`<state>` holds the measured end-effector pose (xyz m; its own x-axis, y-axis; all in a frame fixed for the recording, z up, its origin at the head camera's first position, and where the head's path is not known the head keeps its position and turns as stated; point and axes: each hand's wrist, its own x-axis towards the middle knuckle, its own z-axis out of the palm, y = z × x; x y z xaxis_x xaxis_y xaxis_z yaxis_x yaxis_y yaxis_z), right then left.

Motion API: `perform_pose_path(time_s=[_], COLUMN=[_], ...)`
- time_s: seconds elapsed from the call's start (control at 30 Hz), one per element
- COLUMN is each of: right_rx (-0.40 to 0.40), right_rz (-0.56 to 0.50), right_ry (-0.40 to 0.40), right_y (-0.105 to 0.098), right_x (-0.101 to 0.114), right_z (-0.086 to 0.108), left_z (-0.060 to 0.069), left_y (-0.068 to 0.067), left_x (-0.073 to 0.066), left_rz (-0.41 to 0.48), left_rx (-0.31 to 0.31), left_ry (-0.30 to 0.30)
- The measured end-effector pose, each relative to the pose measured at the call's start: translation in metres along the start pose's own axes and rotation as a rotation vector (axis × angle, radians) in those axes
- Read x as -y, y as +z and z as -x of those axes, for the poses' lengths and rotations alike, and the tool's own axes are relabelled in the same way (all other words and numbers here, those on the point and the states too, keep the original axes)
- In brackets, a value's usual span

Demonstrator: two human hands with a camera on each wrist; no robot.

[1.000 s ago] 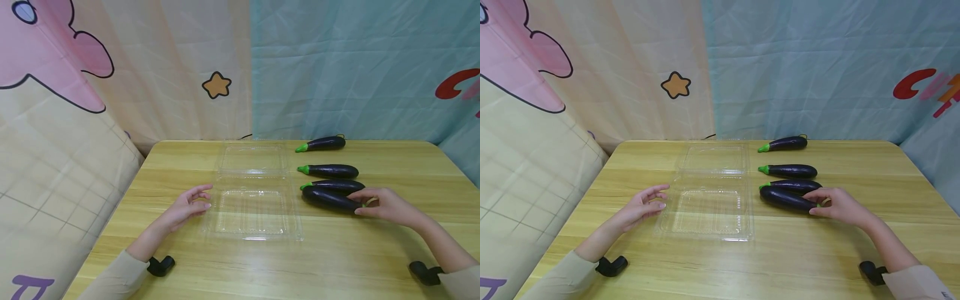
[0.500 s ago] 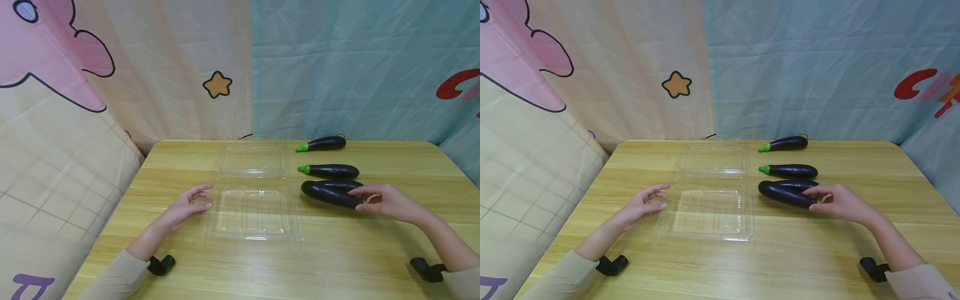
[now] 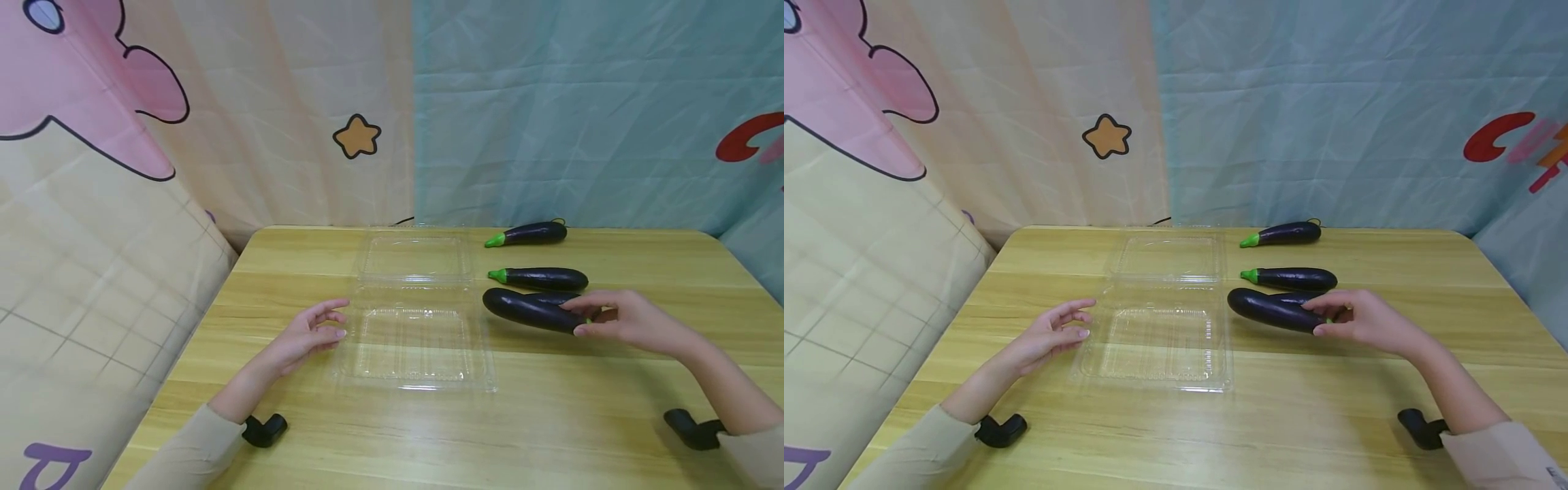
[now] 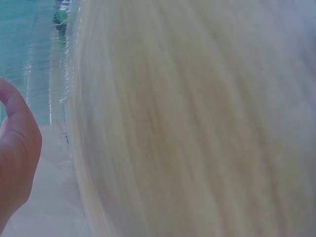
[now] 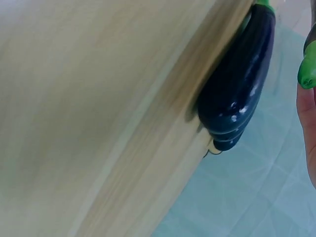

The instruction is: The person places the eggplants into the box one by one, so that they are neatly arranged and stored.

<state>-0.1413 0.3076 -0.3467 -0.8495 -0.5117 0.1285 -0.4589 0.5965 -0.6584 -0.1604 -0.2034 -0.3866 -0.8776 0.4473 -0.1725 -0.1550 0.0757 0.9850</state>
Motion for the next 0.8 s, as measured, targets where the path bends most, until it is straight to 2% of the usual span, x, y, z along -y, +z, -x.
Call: perform_pose_path(time_s=[0.17,0.5,0.8], right_rx=[0.015,0.048,0.087], right_rz=[0.010,0.041,-0.009], right_ry=[-0.043,-0.017,-0.033], right_y=[0.000,0.000,0.008], right_x=[0.006,0.021,0.032], right_z=[-0.008,-0.026,-0.049], left_z=[0.000,0.001,0.001], left_y=[0.000,0.001,0.002], left_x=[0.000,-0.002,-0.003], left_rz=[-0.001,-0.012,-0.007], left_rx=[0.001,-0.009,-0.010], left_ry=[0.001,-0.020,-0.023])
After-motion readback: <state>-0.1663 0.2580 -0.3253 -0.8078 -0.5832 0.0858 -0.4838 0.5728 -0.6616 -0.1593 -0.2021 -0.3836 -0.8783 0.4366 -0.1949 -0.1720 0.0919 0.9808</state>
